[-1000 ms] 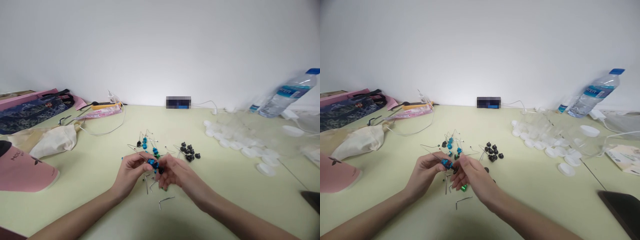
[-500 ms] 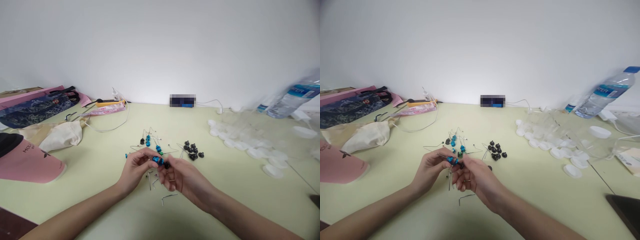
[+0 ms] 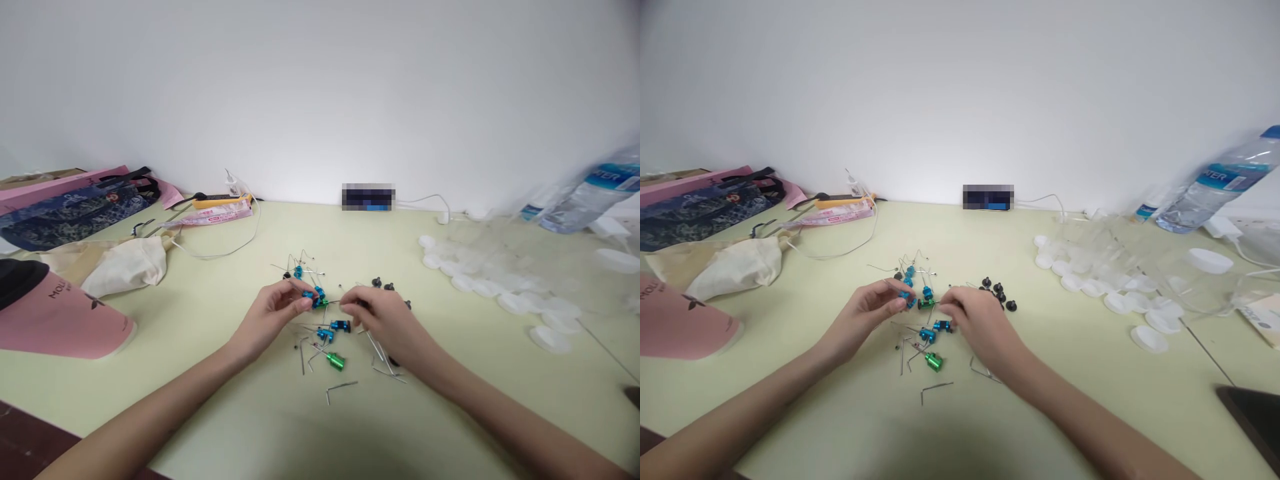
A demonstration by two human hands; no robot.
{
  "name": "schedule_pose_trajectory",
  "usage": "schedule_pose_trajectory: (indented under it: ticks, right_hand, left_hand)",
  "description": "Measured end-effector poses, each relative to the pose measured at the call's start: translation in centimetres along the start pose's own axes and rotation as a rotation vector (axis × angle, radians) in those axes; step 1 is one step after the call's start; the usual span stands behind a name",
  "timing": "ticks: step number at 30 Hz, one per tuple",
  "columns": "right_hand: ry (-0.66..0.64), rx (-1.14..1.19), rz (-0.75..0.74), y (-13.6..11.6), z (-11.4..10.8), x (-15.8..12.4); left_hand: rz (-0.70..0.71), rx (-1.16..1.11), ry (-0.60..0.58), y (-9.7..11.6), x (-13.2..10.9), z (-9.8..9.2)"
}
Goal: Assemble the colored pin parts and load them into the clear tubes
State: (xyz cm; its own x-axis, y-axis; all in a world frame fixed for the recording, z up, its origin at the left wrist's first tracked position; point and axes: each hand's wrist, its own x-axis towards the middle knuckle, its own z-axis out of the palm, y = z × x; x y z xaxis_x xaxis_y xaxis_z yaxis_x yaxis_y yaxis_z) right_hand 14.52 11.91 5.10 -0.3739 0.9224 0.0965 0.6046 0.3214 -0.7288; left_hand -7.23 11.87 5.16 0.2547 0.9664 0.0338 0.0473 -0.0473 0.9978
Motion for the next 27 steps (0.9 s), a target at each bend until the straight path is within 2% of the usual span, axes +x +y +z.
schedule_pose_trajectory:
  ticks: [2, 5, 8, 12, 15, 18, 21, 24, 27]
  right_hand:
    - [0.011, 0.018, 0.084, 0.7, -0.7, 0.7]
    - [0.049, 0.017, 0.074, 1.5, -1.1, 1.1]
    - [0.067, -0.080, -0.015, 1.7, -0.7, 1.2]
    - [0.024, -0.188, -0.097, 2.1, 0.3, 1.2]
    - [0.095, -0.205, -0.149, 2.0, 0.5, 1.0]
    - [0.163, -0.117, -0.144, 1.0, 0.0, 0.7]
    - [0.172, 0.020, -0.051, -0.3, -0.5, 0.4]
    - [0.065, 0.214, 0.069, -1.2, -0.8, 0.2]
    - [-0.036, 0.383, 0.103, -1.6, -1.0, 0.1]
  left_hand:
    - [0.020, 0.162, -0.064, 0.2, 0.4, -0.8]
    - [0.055, 0.283, -0.078, 0.1, 0.8, -1.5]
    - [0.081, 0.267, -0.080, -0.3, 0.9, -1.9]
    - [0.090, 0.152, -0.077, -0.6, 0.9, -1.8]
    - [0.088, 0.088, -0.128, -0.6, 0.7, -1.4]
    - [0.108, 0.173, -0.165, -0.8, 0.5, -1.1]
    - [0.123, 0.375, -0.214, -0.9, 0.3, -0.9]
    - [0.163, 0.499, -0.321, -0.8, 0.1, -0.6]
    - [0.186, 0.500, -0.385, -0.5, -0.1, -0.4]
